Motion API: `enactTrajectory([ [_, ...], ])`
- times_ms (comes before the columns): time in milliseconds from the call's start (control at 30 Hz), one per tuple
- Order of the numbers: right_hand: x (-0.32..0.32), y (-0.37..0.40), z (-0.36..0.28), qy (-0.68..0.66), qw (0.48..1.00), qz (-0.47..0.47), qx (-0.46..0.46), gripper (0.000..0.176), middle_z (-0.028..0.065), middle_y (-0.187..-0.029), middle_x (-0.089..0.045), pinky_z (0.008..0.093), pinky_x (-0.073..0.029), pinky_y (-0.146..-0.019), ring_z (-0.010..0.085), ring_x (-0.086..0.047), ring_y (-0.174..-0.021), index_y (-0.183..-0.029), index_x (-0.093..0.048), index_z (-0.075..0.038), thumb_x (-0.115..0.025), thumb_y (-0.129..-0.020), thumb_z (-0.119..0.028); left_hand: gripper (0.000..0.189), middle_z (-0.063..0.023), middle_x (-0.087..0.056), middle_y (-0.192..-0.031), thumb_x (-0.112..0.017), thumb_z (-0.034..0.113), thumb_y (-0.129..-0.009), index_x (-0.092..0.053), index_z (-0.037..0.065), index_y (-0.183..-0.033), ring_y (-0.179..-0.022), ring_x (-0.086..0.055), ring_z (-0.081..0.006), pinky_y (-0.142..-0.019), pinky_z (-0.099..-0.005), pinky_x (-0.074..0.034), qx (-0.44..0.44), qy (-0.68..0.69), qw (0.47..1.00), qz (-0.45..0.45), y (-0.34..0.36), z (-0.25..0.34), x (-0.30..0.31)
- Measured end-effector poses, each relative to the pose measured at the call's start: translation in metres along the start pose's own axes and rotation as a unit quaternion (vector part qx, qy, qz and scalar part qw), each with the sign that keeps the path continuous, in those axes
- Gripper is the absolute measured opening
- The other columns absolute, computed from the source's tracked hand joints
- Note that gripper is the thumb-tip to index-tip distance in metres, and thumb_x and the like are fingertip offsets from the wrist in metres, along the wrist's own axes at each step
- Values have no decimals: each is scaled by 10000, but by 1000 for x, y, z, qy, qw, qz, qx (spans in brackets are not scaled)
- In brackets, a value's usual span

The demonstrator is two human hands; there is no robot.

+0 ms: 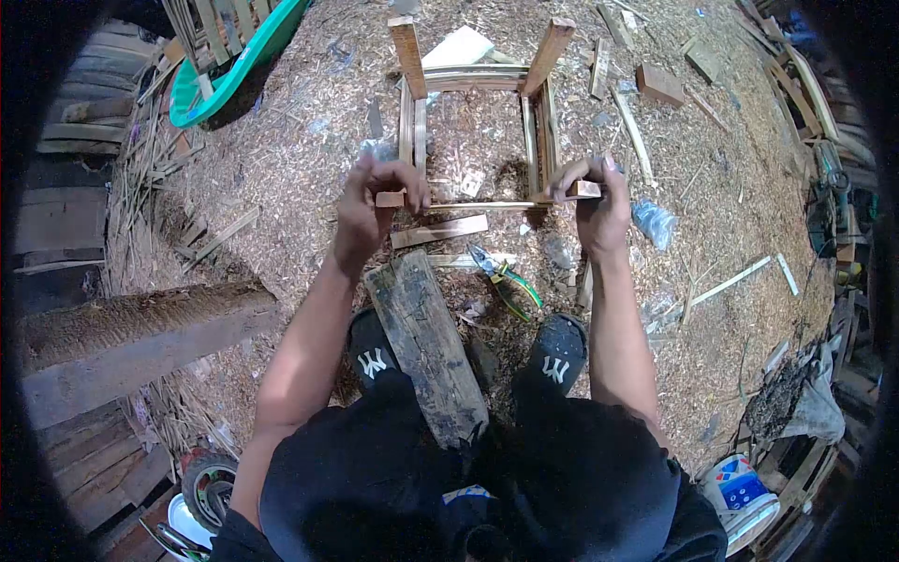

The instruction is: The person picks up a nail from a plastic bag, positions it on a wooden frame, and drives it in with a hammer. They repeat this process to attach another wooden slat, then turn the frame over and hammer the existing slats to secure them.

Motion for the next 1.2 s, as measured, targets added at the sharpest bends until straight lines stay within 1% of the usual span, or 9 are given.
enactTrajectory([
  [67,-1,0,-5,34,999,5,4,617,157,-696,-651,357,-493,-701,251,-642,-686,-746,-637,32,-335,-1048,-414,793,-99,-587,-683,-155,588,-1066,-590,35,-699,-607,-538,-210,-686,-323,-452,-31,-18,999,-17,-4,13,-3],
  [133,2,0,-6,-12,998,62,-4,568,129,-692,-635,343,-478,-662,223,-614,-650,-731,-625,12,-366,-1052,-377,823,-103,-528,-609,-131,576,-1067,-568,39,-623,-583,-523,-242,-618,-351,-440,-13,-49,999,14,-5,13,-1],
  [233,-7,0,0,36,999,-20,-8,445,103,-694,-559,341,-448,-618,198,-537,-617,-713,-558,-14,-486,-1026,-322,800,-89,-482,-549,-165,562,-1075,-529,55,-575,-542,-498,-217,-565,-317,-427,29,-67,997,-25,-7,-4,0],
  [333,1,3,7,18,999,31,-2,393,82,-675,-521,301,-413,-559,156,-488,-568,-690,-535,-25,-530,-1017,-241,773,-77,-436,-504,-207,530,-1083,-489,72,-528,-496,-466,-199,-503,-297,-399,34,-43,998,10,-6,-9,6],
  [433,5,2,7,6,999,49,6,306,69,-674,-551,289,-414,-568,137,-508,-577,-787,-553,-38,-555,-1015,-242,764,-80,-438,-499,-225,507,-1086,-480,73,-511,-475,-458,-204,-480,-307,-386,42,-46,998,29,-8,-9,8],
  [500,5,0,4,-9,999,32,10,242,58,-675,-582,278,-430,-607,119,-537,-606,-853,-537,-67,-584,-1016,-239,757,-85,-464,-515,-237,491,-1081,-494,56,-517,-480,-469,-192,-485,-299,-383,39,-50,998,23,-8,-5,5],
  [833,12,2,9,21,999,-6,-29,293,58,-712,-595,285,-456,-692,124,-553,-667,-815,-499,-93,-644,-1002,-266,735,-93,-450,-487,-261,455,-1085,-487,64,-505,-464,-457,-214,-514,-315,-395,40,-51,997,50,-7,-9,8],
  [900,11,4,12,-40,999,-7,-30,302,60,-740,-605,293,-474,-727,137,-569,-698,-830,-511,-89,-665,-993,-291,734,-94,-453,-489,-259,454,-1085,-489,65,-506,-467,-457,-214,-520,-319,-393,36,-53,997,45,-8,-8,7],
  [1200,14,5,13,-7,999,-14,-28,273,72,-793,-641,297,-479,-751,142,-596,-757,-889,-570,-68,-648,-1005,-302,727,-94,-456,-487,-250,435,-1087,-492,66,-509,-469,-440,-207,-589,-324,-391,17,-63,997,36,-9,-4,5],
])
Point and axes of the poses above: each hand's wrist, its own y-axis away from the middle knuckle, its own x-axis out of the back of the hand, z = x × y, the point moved 10 cm from there along -y, towards the middle knuckle
